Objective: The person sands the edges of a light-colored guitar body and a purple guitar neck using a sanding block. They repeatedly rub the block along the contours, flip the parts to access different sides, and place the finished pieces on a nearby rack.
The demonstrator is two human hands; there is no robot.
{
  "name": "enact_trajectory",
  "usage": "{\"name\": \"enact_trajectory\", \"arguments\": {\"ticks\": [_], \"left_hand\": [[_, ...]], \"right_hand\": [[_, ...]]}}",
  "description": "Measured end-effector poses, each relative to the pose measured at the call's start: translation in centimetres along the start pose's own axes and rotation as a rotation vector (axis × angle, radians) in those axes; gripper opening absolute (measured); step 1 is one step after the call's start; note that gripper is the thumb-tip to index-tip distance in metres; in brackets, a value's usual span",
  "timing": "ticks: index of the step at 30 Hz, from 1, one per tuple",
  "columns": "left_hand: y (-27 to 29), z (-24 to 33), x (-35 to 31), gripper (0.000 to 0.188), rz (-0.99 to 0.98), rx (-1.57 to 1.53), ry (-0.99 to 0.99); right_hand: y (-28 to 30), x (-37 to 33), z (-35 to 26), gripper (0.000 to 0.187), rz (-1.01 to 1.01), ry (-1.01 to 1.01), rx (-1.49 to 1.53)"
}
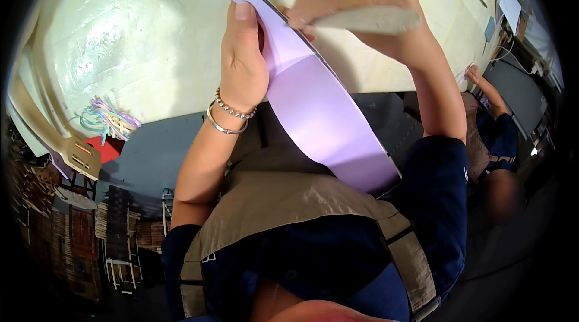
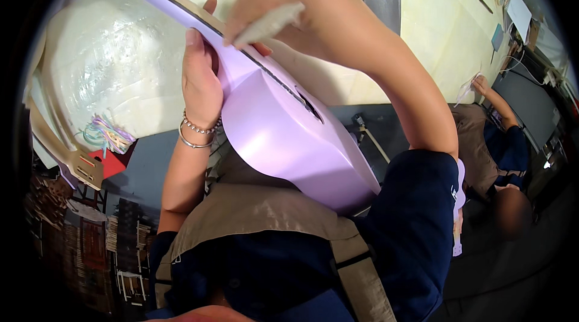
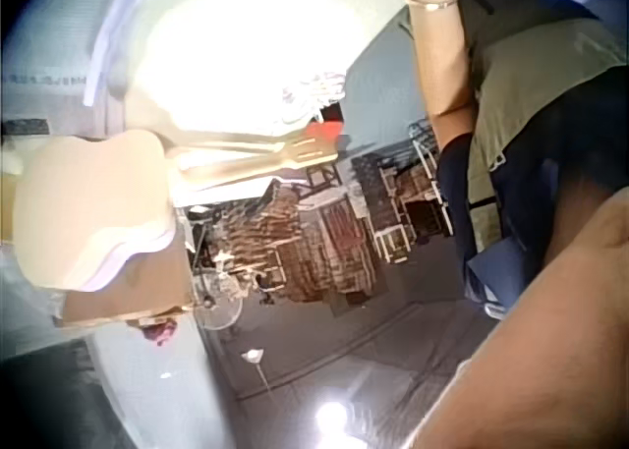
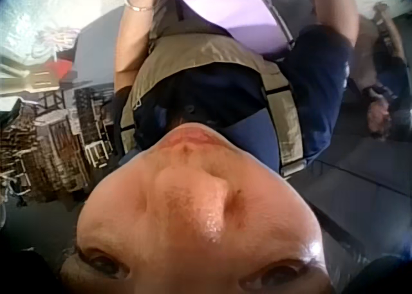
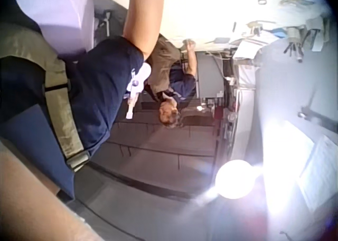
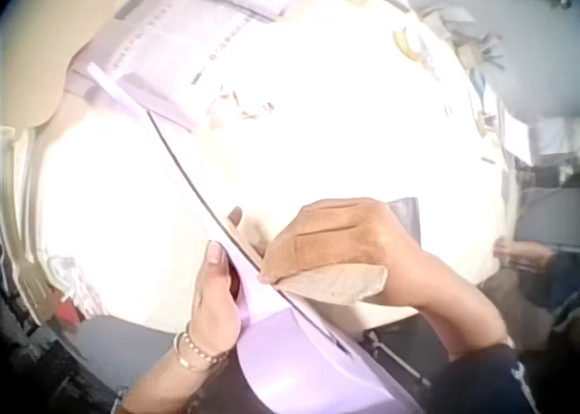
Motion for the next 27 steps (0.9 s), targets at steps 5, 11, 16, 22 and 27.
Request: {"name": "enact_trajectory", "arguments": {"ticks": [5, 11, 16, 22, 27], "left_hand": [[-0.2, 0.1, -0.2, 0.065, -0.017, 0.009, 0.006], [0.2, 0.1, -0.1, 0.067, 0.002, 0.044, 0.014], [0.3, -0.6, 0.0, 0.068, 0.050, -0.043, 0.052], [0.2, -0.5, -0.2, 0.063, -0.003, -0.064, 0.061], [-0.8, 0.0, -0.3, 0.057, -0.060, -0.082, 0.025]], "right_hand": [[0.1, -1.6, -0.4, 0.024, -0.036, -0.025, -0.077], [0.2, -1.5, -0.5, 0.022, 0.035, -0.042, -0.011], [0.1, -2.1, -0.2, 0.021, 0.058, -0.057, -0.026], [0.2, -3.2, -0.1, 0.023, -0.037, 0.006, -0.055], [2.1, -2.3, 6.3, 0.015, 0.271, -0.378, 0.600]]}}
Point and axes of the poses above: each hand's wrist, its own x-axis towards the middle knuckle, its own y-axis out of the back of the hand, z = x × y, the point moved 8 cm from there along x, towards the middle knuckle, and after that the axes turned 13 degrees about -y, right-handed, at the moved point
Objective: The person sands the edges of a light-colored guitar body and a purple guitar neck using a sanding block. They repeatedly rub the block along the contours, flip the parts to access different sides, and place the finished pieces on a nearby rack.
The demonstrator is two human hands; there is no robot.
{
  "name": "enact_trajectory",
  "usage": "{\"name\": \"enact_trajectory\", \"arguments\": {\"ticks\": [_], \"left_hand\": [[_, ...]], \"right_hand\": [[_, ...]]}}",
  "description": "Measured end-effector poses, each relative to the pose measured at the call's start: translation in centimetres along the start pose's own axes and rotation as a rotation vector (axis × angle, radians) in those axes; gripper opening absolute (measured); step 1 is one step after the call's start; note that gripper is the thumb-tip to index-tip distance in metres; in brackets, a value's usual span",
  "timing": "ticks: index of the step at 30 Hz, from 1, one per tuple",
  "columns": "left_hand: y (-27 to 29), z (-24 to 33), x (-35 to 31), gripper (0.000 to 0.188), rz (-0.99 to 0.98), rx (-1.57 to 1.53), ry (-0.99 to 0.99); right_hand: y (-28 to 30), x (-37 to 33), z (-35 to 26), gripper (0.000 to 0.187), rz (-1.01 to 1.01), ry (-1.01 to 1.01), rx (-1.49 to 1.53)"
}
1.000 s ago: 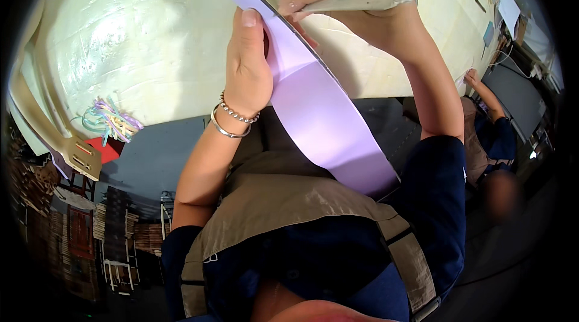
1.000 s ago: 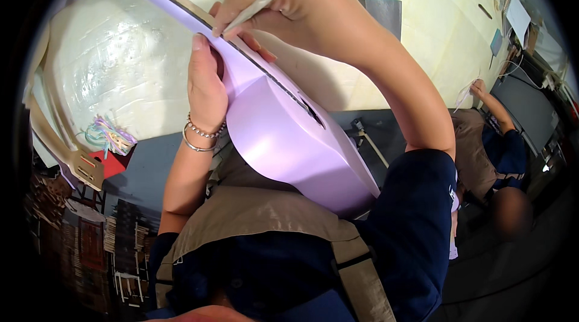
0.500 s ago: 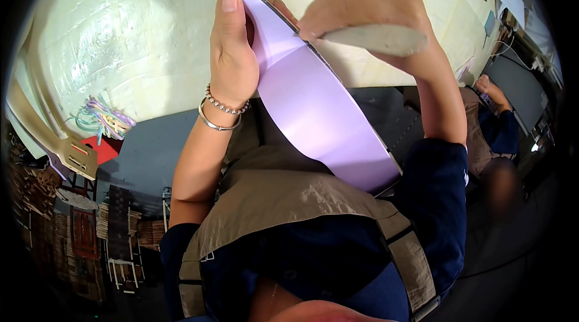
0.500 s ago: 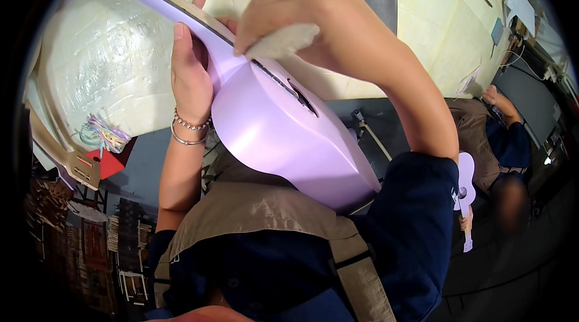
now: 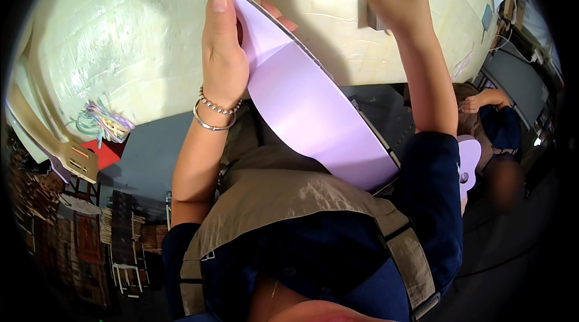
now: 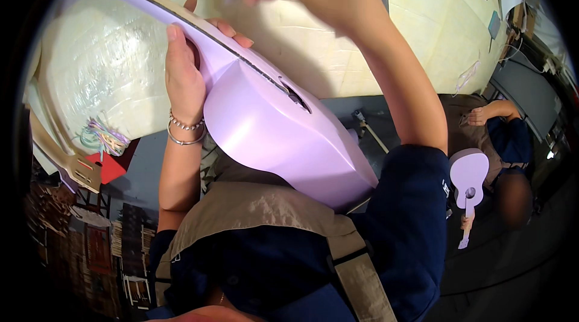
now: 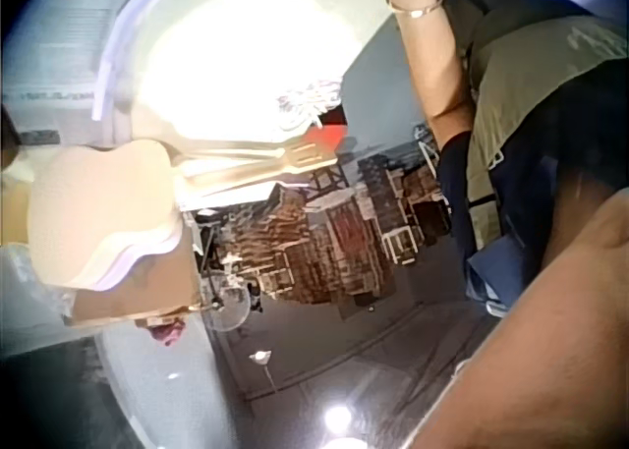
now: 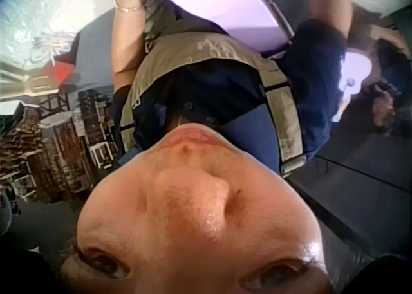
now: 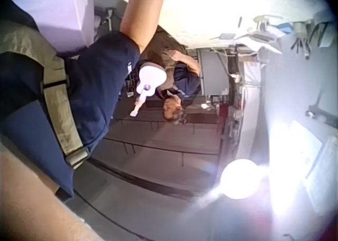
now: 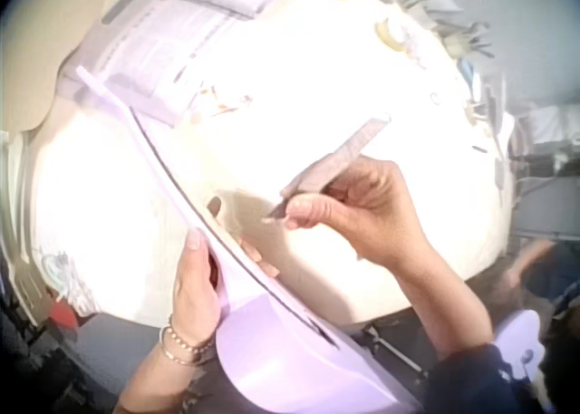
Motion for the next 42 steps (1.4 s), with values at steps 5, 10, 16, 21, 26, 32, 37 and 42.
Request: {"name": "enact_trajectory", "arguments": {"ticks": [5, 10, 16, 21, 26, 32, 37, 42], "left_hand": [[-0.5, 1.1, 0.1, 0.080, -0.150, 0.112, -0.085], [-1.1, 1.4, 0.2, 0.076, -0.178, 0.129, -0.017], [-0.6, 0.8, 0.1, 0.061, -0.037, 0.157, 0.069], [-0.3, 0.5, 0.4, 0.066, 0.047, 0.085, 0.049], [-0.3, 0.3, 0.5, 0.068, 0.079, 0.046, 0.061], [-0.3, 0.3, 0.3, 0.062, 0.084, 0.068, 0.083], [-0.4, 0.4, 0.5, 0.069, 0.115, 0.077, 0.050], [0.1, 0.3, 0.6, 0.067, 0.126, 0.156, 0.038]], "right_hand": [[5.7, 0.0, 0.7, 0.043, 0.524, -0.425, -0.513], [9.0, -6.4, 2.9, 0.076, 0.896, -0.111, -1.311], [5.3, -6.1, 1.3, 0.054, 0.411, -0.118, -0.907], [0.4, -6.4, -0.7, 0.056, 0.125, 0.107, -0.713], [-1.3, -6.5, -1.0, 0.044, 0.069, 0.070, -0.822], [-1.9, -6.5, -1.0, 0.041, 0.085, 0.015, -0.861], [-1.6, -6.8, -1.6, 0.037, 0.200, 0.122, -0.885], [-2.1, -5.7, -2.0, 0.037, 0.226, 0.127, -0.868]]}}
Point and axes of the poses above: each hand's wrist, its own x-axis towards the middle knuckle, its own y-axis out of the back of the hand, z = x × y, the point moved 8 cm from there along x, towards the middle knuckle, and after that the axes turned 13 degrees about -y, right-handed, at the moved point
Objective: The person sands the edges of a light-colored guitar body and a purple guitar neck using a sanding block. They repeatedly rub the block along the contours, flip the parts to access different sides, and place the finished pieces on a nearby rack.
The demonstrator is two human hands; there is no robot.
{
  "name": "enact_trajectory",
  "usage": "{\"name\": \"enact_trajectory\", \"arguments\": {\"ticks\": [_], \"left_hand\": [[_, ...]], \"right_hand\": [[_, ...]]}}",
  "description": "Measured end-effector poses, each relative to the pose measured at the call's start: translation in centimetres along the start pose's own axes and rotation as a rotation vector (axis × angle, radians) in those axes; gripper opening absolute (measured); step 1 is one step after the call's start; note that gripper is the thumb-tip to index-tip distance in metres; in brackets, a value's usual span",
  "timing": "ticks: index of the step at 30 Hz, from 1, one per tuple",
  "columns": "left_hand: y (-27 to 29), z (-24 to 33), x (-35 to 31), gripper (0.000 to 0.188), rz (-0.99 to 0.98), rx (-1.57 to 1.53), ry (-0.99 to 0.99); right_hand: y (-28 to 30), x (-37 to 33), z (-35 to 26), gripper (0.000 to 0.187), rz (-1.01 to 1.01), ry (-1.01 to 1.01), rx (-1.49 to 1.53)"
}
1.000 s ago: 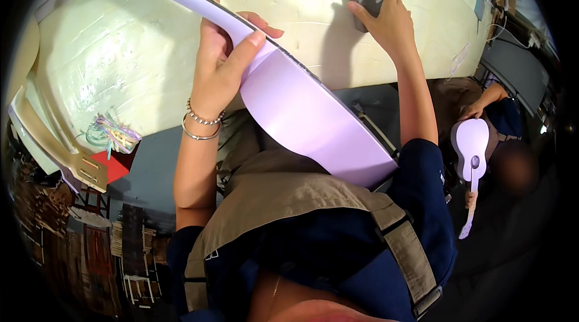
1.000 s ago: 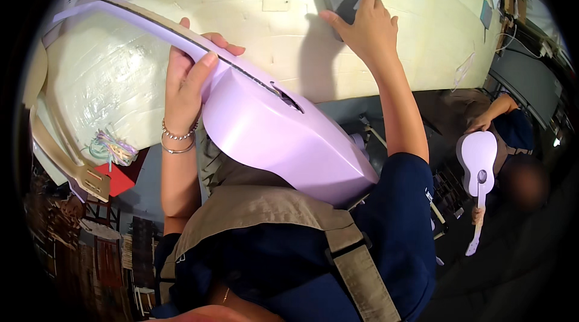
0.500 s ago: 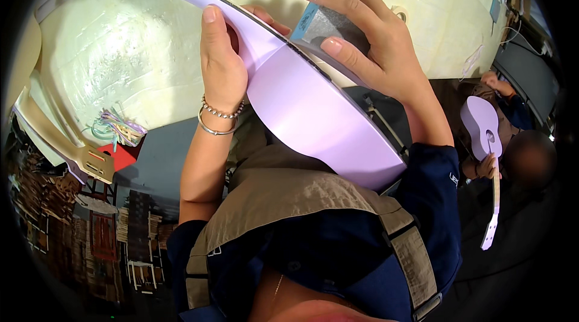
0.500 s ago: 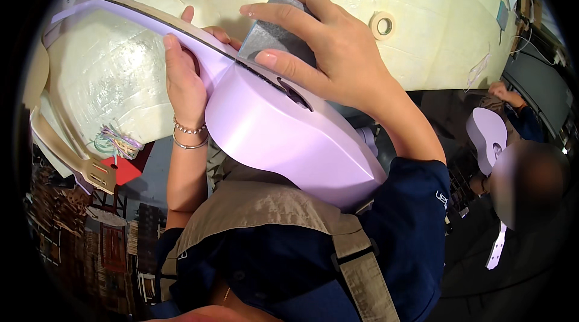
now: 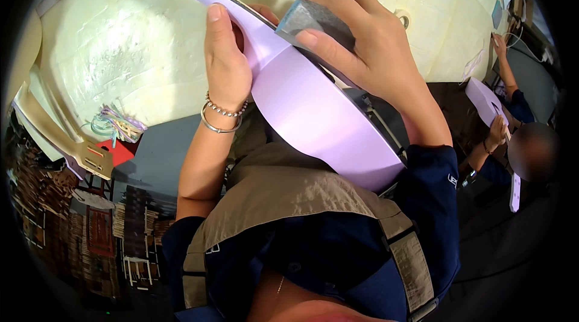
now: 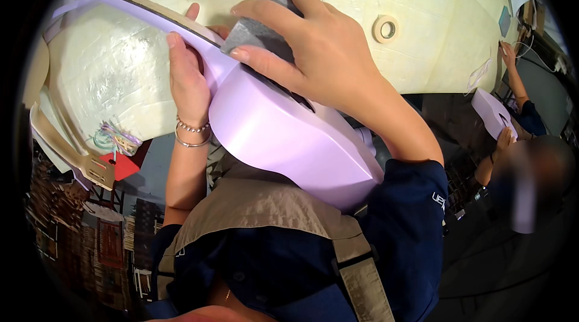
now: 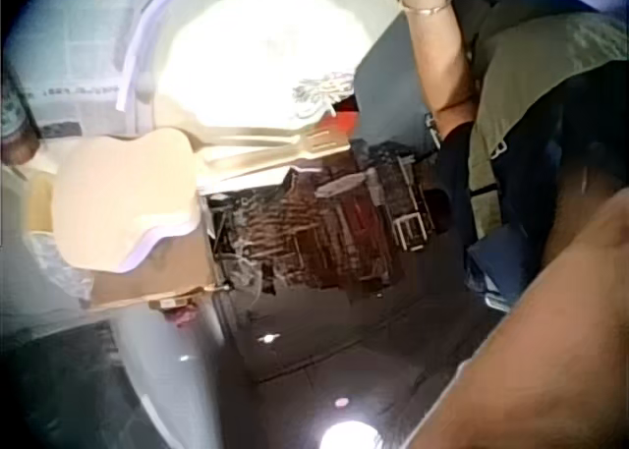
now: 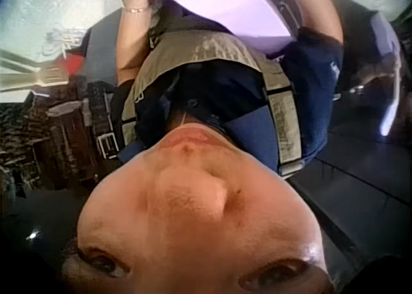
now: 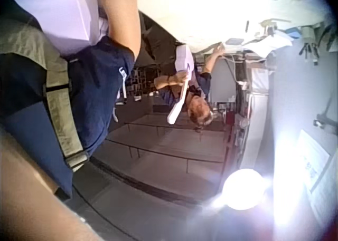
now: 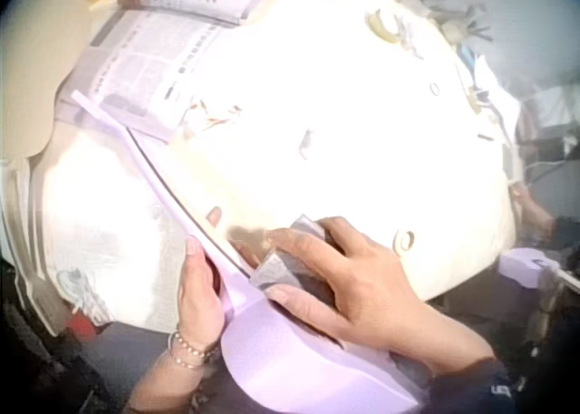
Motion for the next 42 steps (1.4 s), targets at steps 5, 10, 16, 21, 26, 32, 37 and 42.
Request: {"name": "enact_trajectory", "arguments": {"ticks": [5, 10, 16, 21, 26, 32, 37, 42], "left_hand": [[-0.1, 0.2, -0.2, 0.062, 0.001, -0.039, -0.004], [0.7, -0.3, 0.2, 0.060, 0.018, -0.001, -0.069], [1.3, -1.0, 0.0, 0.063, -0.037, 0.153, -0.182], [0.2, -0.2, -0.4, 0.060, -0.075, -0.088, -0.029], [0.6, -1.3, -0.6, 0.067, -0.144, -0.058, -0.090], [0.5, -0.6, -0.7, 0.066, -0.139, -0.146, -0.085], [1.0, -1.1, -0.6, 0.058, -0.032, -0.039, -0.073], [1.9, -1.8, 0.3, 0.063, -0.107, 0.044, -0.207]], "right_hand": [[-0.6, 0.4, -0.1, 0.036, -0.098, -0.075, -0.019], [-1.6, 2.0, -0.8, 0.035, -0.213, -0.165, 0.033], [-3.4, 5.9, -2.1, 0.038, -0.122, -0.101, 0.062], [-5.8, 14.6, -7.1, 0.046, -0.129, -0.079, 0.140], [-5.5, 12.2, -6.7, 0.055, -0.010, -0.050, 0.042], [-6.5, 14.1, -7.8, 0.048, -0.059, -0.084, 0.034], [-5.3, 15.3, -9.2, 0.045, -0.091, -0.041, 0.054], [-4.6, 6.8, -3.0, 0.046, -0.107, 0.025, 0.000]]}}
Point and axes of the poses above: each hand's wrist, its own x-axis towards the middle knuckle, its own y-axis out of the back of the hand, z = x × y, the point moved 8 cm from there along x, towards the middle knuckle, and after that the axes turned 13 degrees about -y, right-handed, at the moved point
